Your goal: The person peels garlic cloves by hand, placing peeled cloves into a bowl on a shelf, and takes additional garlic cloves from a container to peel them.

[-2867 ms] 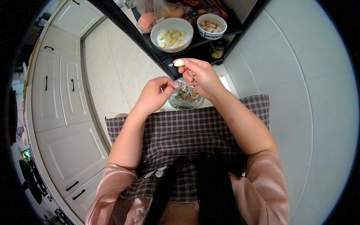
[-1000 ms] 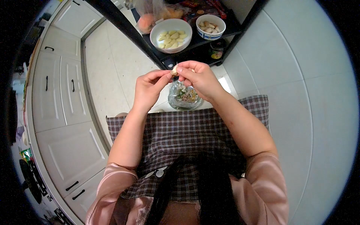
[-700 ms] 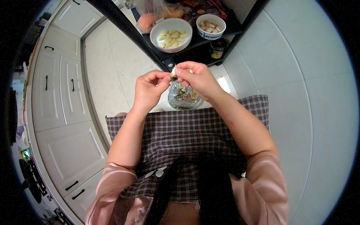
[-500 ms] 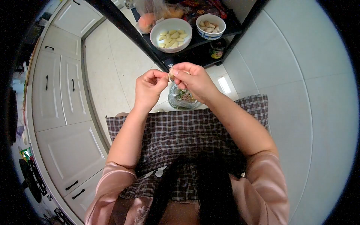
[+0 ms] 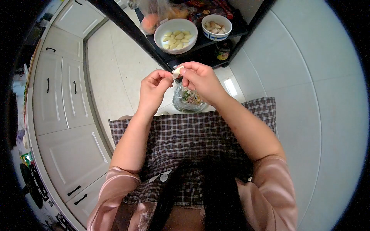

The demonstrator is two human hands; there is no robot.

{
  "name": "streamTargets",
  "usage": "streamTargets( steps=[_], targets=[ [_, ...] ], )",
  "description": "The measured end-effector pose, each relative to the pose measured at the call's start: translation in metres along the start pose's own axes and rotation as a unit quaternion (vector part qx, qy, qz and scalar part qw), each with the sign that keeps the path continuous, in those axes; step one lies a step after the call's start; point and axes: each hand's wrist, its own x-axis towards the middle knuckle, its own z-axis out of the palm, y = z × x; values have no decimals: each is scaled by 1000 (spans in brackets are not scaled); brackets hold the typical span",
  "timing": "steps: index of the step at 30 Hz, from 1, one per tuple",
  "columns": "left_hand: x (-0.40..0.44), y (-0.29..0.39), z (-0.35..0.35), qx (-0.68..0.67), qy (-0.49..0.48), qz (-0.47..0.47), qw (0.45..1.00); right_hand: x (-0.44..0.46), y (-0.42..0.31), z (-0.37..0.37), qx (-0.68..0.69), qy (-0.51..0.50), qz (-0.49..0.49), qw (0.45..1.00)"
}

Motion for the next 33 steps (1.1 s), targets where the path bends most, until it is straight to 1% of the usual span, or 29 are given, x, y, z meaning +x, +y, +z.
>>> streamTargets(
  steps=[2, 6, 9, 11, 12, 14, 15, 17, 18, 20, 24, 26, 27, 29, 30, 32, 33],
  targets=[
    [1, -3, -4, 9, -26, -10, 1000, 0, -2, 0, -46, -11, -19, 999],
    [1, -5, -6, 11, -24, -3, 1000, -2, 1, 4, -48, 12, -31, 998],
    [1, -6, -4, 40, -23, 12, 999, -2, 5, 5, -76, 28, -56, 995],
    [1, -5, 3, 58, 43, 100, 992, -3, 6, 7, -188, 50, -137, 971],
    [1, -3, 5, 58, 43, 100, 992, -2, 8, 6, -188, 50, -137, 971],
    [1, 3, 7, 87, 23, 137, 987, 0, 12, 3, -287, 21, -277, 917],
    [1, 2, 6, 87, 23, 137, 987, -1, 10, 4, -287, 21, -278, 917],
    [0, 2, 2, 124, 20, 125, 984, -4, 5, 5, -340, 5, -281, 898],
    [0, 2, 2, 125, 20, 125, 984, -4, 6, 5, -340, 5, -281, 898],
    [-1, 2, 2, 133, 27, 115, 984, -4, 6, 5, -369, -6, -298, 880],
    [-2, 2, 0, 137, 24, 107, 984, -6, 4, 6, -377, -17, -298, 877],
    [-2, -1, 0, 82, 29, 32, 996, -5, 4, 6, -375, -16, -302, 877],
    [-2, 0, 0, 82, 29, 32, 996, -6, 3, 7, -375, -16, -301, 877],
    [0, 3, -1, -31, 21, -51, 998, -8, -1, 9, -298, -15, -187, 936],
    [1, 2, -1, -31, 21, -51, 998, -8, -1, 9, -298, -14, -187, 936],
    [5, -2, -4, -145, 25, -121, 982, -7, -2, 8, -206, 11, -129, 970],
    [5, -4, -5, -145, 25, -121, 982, -7, -3, 8, -206, 11, -129, 970]
  ],
)
